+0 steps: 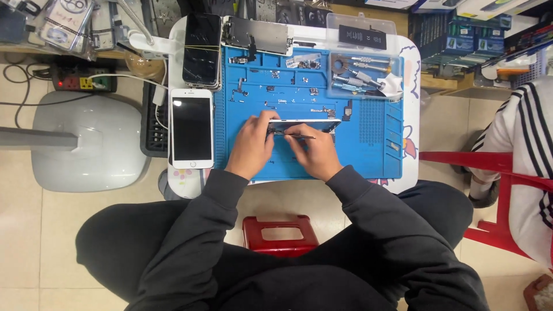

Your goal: The person is repairing a smartphone by disassembling its internal components on a blue work mat. They use a screwdriver to remove screws and tweezers to handle small parts, carefully placing them on the mat.

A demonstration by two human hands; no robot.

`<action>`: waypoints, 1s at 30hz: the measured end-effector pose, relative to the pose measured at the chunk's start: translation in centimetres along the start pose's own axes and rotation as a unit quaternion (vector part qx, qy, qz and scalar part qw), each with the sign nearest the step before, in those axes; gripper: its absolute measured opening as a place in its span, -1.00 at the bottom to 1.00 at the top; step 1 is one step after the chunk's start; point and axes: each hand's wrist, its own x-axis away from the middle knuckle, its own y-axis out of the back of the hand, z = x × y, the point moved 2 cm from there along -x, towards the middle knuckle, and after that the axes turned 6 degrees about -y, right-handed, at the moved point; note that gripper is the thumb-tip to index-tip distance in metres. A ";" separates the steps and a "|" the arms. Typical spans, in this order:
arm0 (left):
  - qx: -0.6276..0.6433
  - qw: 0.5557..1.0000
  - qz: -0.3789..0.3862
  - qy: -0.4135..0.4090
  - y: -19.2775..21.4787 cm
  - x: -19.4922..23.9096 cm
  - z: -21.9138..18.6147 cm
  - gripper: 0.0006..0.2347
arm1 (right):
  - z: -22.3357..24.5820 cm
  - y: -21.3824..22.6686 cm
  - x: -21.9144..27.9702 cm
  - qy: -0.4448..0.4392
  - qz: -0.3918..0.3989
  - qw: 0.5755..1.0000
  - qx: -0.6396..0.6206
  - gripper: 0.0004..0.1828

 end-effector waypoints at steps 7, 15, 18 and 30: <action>-0.003 1.000 0.001 -0.006 -0.2 0.1 0.2 -0.62 | 0.3 -0.1 -0.1 0.005 -0.016 1.000 0.006 -0.91; -0.003 1.000 0.006 0.000 0.0 0.0 0.0 -0.63 | 0.9 0.2 -0.3 0.027 -0.019 0.999 0.034 -0.92; -0.005 1.000 0.005 0.000 0.0 0.0 -0.1 -0.64 | 0.9 0.2 -0.3 0.028 -0.020 0.999 0.033 -0.92; -0.011 1.000 0.004 0.002 0.0 0.0 -0.1 -0.62 | 0.7 0.2 -0.3 0.018 -0.015 0.999 0.036 -0.93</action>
